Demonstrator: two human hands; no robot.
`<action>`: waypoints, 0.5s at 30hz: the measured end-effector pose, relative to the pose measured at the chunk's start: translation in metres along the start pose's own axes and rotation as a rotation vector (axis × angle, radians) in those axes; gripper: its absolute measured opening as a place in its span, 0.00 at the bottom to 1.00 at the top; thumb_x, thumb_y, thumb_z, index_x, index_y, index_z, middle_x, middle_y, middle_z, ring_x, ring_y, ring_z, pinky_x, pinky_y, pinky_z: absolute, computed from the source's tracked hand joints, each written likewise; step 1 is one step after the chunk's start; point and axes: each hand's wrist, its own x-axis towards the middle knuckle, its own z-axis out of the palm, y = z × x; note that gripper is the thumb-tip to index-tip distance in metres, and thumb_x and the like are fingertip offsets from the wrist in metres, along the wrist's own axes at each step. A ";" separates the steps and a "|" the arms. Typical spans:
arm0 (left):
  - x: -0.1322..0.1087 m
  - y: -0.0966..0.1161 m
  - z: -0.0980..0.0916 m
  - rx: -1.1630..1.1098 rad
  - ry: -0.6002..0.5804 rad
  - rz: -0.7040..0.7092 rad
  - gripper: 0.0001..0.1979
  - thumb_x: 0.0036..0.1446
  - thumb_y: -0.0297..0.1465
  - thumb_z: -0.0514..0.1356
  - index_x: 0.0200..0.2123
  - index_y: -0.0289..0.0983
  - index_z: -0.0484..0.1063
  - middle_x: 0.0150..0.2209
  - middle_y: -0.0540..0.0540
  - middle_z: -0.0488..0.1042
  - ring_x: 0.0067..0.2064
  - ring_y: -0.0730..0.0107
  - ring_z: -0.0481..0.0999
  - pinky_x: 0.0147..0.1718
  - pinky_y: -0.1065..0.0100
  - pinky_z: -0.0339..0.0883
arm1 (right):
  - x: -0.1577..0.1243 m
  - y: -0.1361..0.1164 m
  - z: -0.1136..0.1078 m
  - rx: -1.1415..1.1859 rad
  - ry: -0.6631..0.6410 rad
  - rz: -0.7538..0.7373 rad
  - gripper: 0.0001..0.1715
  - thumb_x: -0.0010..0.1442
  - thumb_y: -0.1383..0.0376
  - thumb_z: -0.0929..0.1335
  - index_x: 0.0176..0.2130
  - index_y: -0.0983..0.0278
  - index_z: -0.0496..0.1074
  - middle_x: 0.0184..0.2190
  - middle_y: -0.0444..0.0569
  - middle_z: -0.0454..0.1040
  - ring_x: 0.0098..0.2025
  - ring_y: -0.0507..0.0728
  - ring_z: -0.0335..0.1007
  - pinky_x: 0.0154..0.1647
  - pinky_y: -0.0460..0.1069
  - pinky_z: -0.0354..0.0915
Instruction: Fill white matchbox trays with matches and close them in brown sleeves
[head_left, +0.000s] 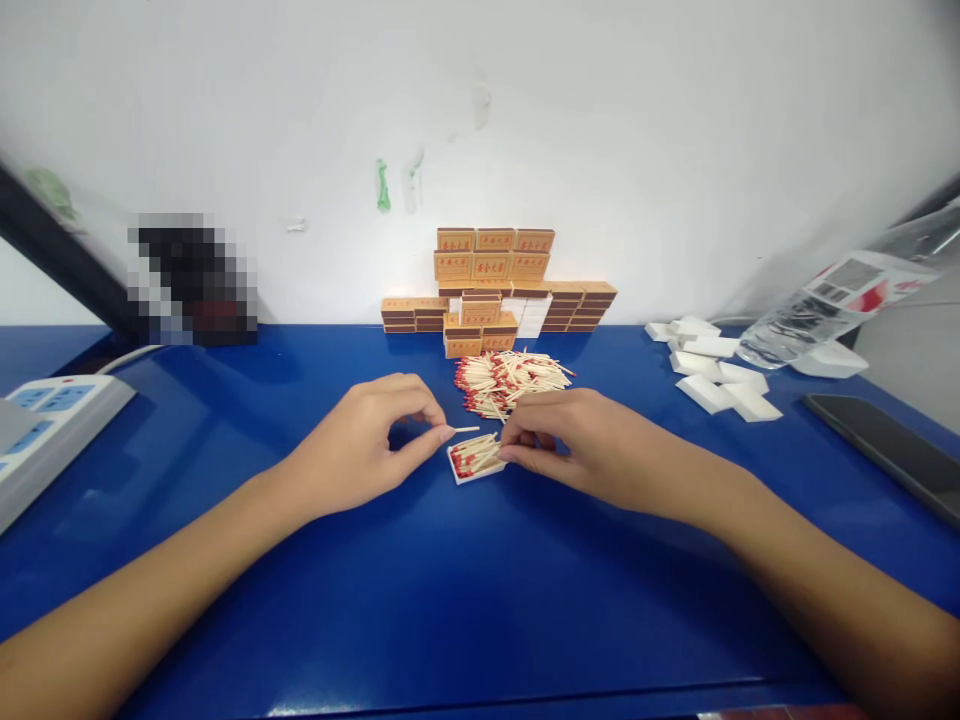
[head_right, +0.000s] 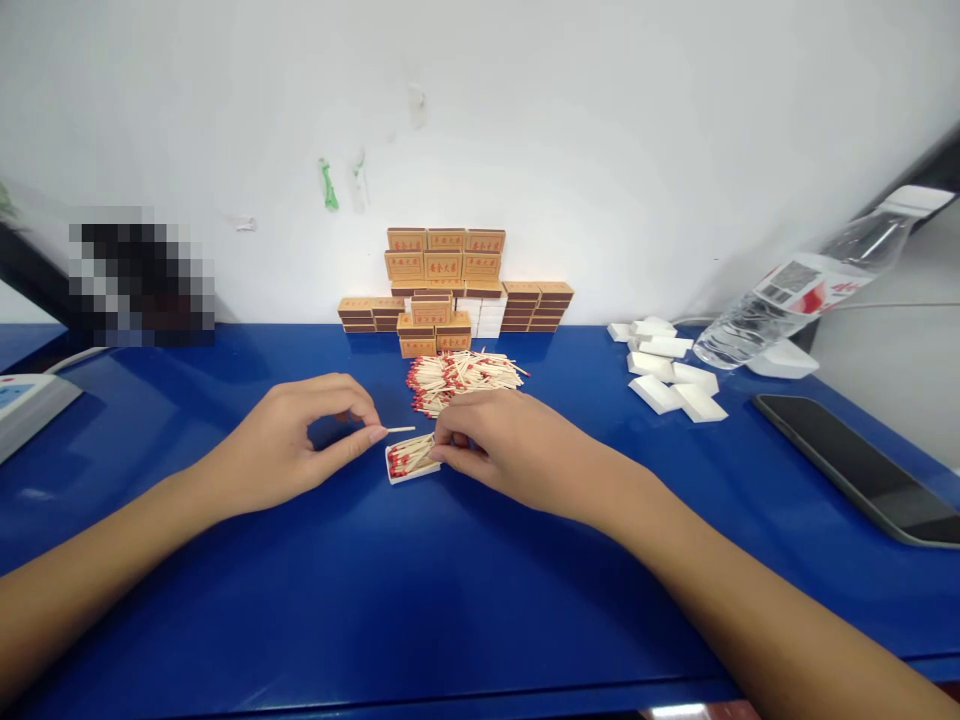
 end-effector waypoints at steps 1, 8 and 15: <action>-0.001 0.002 0.004 -0.026 0.000 -0.003 0.08 0.69 0.32 0.62 0.36 0.38 0.78 0.37 0.47 0.79 0.38 0.67 0.77 0.38 0.65 0.69 | 0.000 0.000 0.002 -0.003 0.006 -0.004 0.07 0.71 0.66 0.70 0.38 0.63 0.77 0.35 0.45 0.80 0.34 0.53 0.72 0.37 0.49 0.61; -0.006 0.008 0.022 -0.080 -0.036 0.007 0.06 0.68 0.32 0.64 0.37 0.40 0.79 0.39 0.48 0.79 0.43 0.65 0.77 0.44 0.63 0.70 | -0.002 0.008 0.000 -0.039 0.041 0.043 0.07 0.70 0.63 0.72 0.38 0.62 0.77 0.32 0.44 0.78 0.33 0.54 0.69 0.35 0.49 0.59; -0.010 0.009 0.022 0.002 -0.050 0.030 0.13 0.64 0.40 0.68 0.45 0.39 0.77 0.45 0.44 0.79 0.46 0.58 0.77 0.47 0.57 0.73 | -0.001 0.007 0.003 -0.063 0.083 0.023 0.06 0.73 0.63 0.68 0.46 0.62 0.76 0.41 0.49 0.81 0.39 0.57 0.74 0.40 0.51 0.63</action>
